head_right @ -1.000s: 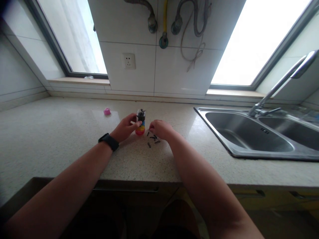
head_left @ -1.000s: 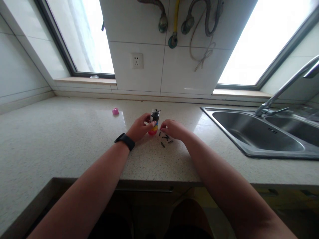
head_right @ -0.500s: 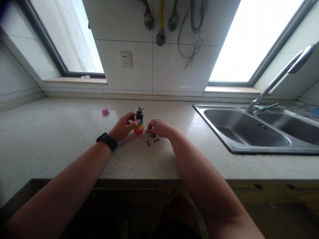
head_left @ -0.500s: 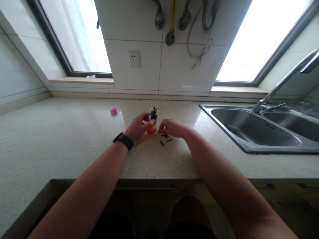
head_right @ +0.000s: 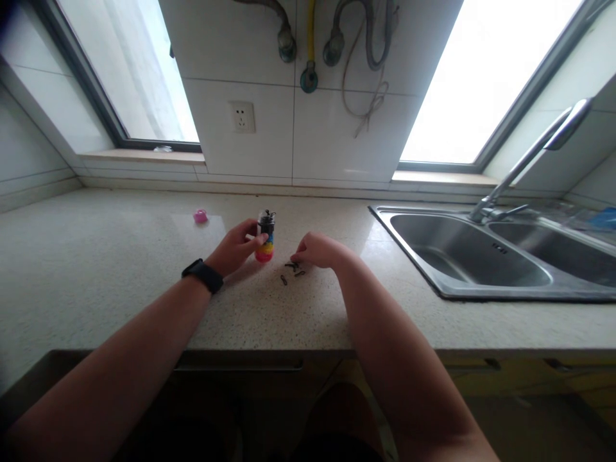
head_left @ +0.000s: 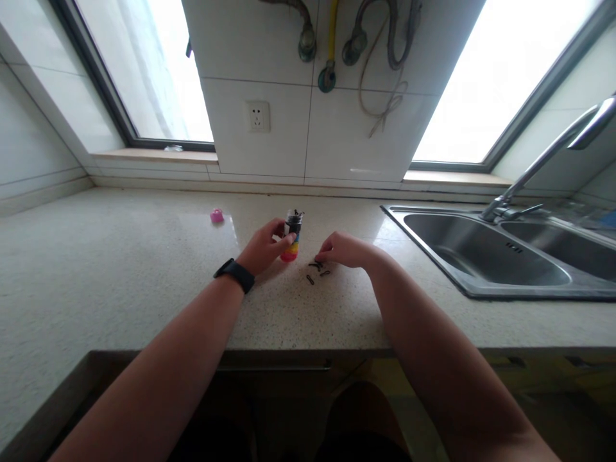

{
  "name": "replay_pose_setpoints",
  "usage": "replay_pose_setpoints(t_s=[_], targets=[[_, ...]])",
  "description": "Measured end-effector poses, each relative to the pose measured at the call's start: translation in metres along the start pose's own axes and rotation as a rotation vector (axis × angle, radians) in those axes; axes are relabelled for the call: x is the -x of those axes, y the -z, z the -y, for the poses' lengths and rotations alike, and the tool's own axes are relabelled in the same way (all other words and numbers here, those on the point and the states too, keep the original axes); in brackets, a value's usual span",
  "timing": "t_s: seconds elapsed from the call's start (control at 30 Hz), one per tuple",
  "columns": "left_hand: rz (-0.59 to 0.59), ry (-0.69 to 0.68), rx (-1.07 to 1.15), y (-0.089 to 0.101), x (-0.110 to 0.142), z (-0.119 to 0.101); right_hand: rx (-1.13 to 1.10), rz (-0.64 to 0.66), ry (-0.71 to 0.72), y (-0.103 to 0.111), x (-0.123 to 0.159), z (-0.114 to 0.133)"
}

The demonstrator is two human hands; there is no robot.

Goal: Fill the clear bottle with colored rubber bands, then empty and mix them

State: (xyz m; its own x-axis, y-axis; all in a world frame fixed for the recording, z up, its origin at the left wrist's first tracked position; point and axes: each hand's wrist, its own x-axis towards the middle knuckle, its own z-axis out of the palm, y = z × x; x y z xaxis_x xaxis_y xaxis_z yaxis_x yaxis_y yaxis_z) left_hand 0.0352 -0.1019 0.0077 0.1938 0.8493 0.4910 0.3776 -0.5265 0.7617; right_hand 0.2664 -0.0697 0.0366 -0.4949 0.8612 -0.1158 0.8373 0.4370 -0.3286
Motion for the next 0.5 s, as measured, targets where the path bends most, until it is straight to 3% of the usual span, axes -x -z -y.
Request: replay_pose_setpoints(t_s=[0.5], targets=[[0.015, 0.018, 0.004, -0.001, 0.0, 0.0, 0.098, 0.023, 0.032, -0.004, 0.009, 0.019]])
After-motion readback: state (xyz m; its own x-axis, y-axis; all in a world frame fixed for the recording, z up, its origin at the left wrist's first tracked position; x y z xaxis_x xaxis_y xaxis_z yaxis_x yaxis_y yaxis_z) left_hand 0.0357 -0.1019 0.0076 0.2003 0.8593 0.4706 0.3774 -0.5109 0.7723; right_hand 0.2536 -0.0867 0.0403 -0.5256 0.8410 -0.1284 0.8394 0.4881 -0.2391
